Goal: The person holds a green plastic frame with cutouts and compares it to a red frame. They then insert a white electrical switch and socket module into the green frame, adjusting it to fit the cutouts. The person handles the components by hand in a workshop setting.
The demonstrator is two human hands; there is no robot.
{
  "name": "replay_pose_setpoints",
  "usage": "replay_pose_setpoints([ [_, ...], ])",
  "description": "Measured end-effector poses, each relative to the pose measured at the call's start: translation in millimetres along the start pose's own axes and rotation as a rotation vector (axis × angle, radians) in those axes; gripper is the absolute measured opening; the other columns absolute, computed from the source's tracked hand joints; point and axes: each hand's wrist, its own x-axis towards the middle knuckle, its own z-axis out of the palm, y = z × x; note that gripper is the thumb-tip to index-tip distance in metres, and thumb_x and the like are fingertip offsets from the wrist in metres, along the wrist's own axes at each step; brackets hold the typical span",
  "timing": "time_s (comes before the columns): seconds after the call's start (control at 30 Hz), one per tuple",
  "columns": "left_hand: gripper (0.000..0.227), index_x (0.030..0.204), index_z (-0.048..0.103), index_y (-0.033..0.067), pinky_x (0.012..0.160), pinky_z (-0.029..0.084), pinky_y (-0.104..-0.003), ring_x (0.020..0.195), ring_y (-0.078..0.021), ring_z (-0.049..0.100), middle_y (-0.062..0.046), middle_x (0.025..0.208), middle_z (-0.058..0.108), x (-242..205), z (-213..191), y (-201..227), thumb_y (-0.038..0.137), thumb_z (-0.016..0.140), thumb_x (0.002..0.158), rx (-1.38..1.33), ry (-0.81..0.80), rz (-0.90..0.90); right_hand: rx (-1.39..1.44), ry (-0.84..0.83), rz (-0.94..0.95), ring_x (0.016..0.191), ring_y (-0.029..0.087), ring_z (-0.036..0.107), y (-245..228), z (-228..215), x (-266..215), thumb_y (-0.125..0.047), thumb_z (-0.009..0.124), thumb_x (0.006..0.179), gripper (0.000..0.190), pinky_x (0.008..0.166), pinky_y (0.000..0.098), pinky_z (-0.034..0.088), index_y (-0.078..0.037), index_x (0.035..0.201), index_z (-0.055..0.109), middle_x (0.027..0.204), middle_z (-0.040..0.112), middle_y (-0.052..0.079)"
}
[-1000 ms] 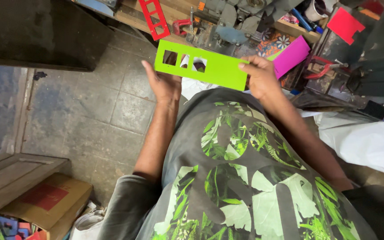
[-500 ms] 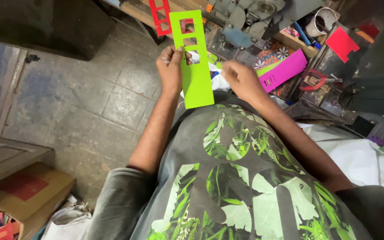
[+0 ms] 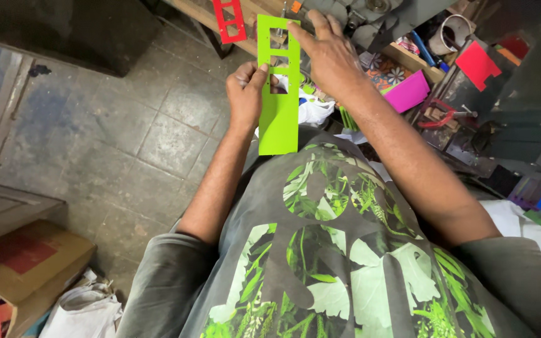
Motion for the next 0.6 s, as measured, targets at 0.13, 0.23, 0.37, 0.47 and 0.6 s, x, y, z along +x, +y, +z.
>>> replay_pose_setpoints([
  [0.13,0.019,0.097,0.069,-0.005,0.055,0.053,-0.028,0.06,-0.0125,0.064,-0.007,0.076,0.07,-2,-1,0,0.012,0.061,0.102,-0.028,0.018,-0.034,0.022,0.009,-0.001,0.143,0.051,0.037,4,9,-5,0.012,0.059,0.083,0.075,0.113,0.0558,0.04,-0.015,0.154,0.055,0.158,0.039,0.026],
  [0.23,0.019,0.097,0.069,-0.0052,0.055,0.053,-0.028,0.06,-0.0128,0.064,-0.007,0.076,0.069,-4,0,0,0.011,0.061,0.102,-0.083,0.009,-0.047,0.006,0.023,-0.044,0.144,0.05,0.037,6,12,-6,0.011,0.06,0.084,0.072,0.115,0.0544,0.041,-0.015,0.151,0.058,0.158,0.039,0.025],
  [0.37,0.02,0.097,0.069,-0.0048,0.054,0.052,-0.027,0.059,-0.0121,0.063,-0.007,0.076,0.069,-6,0,-1,0.012,0.06,0.102,-0.069,0.018,-0.07,0.002,0.023,-0.036,0.143,0.049,0.037,4,13,-12,0.009,0.061,0.085,0.07,0.113,0.0557,0.042,-0.014,0.151,0.06,0.158,0.04,0.025],
  [0.47,0.02,0.096,0.069,-0.005,0.054,0.052,-0.027,0.059,-0.0119,0.063,-0.007,0.076,0.069,-5,0,-4,0.012,0.06,0.102,-0.058,0.025,-0.055,-0.027,0.027,-0.051,0.144,0.048,0.037,0,11,-16,0.009,0.062,0.084,0.071,0.112,0.0554,0.043,-0.016,0.15,0.061,0.157,0.04,0.025],
  [0.6,0.02,0.096,0.069,-0.0049,0.054,0.051,-0.027,0.058,-0.0116,0.062,-0.007,0.075,0.069,-4,0,-9,0.012,0.06,0.103,-0.064,0.029,-0.055,-0.006,-0.014,-0.02,0.145,0.046,0.037,-7,9,-24,0.008,0.063,0.083,0.07,0.108,0.0563,0.045,-0.015,0.149,0.06,0.156,0.041,0.023],
])
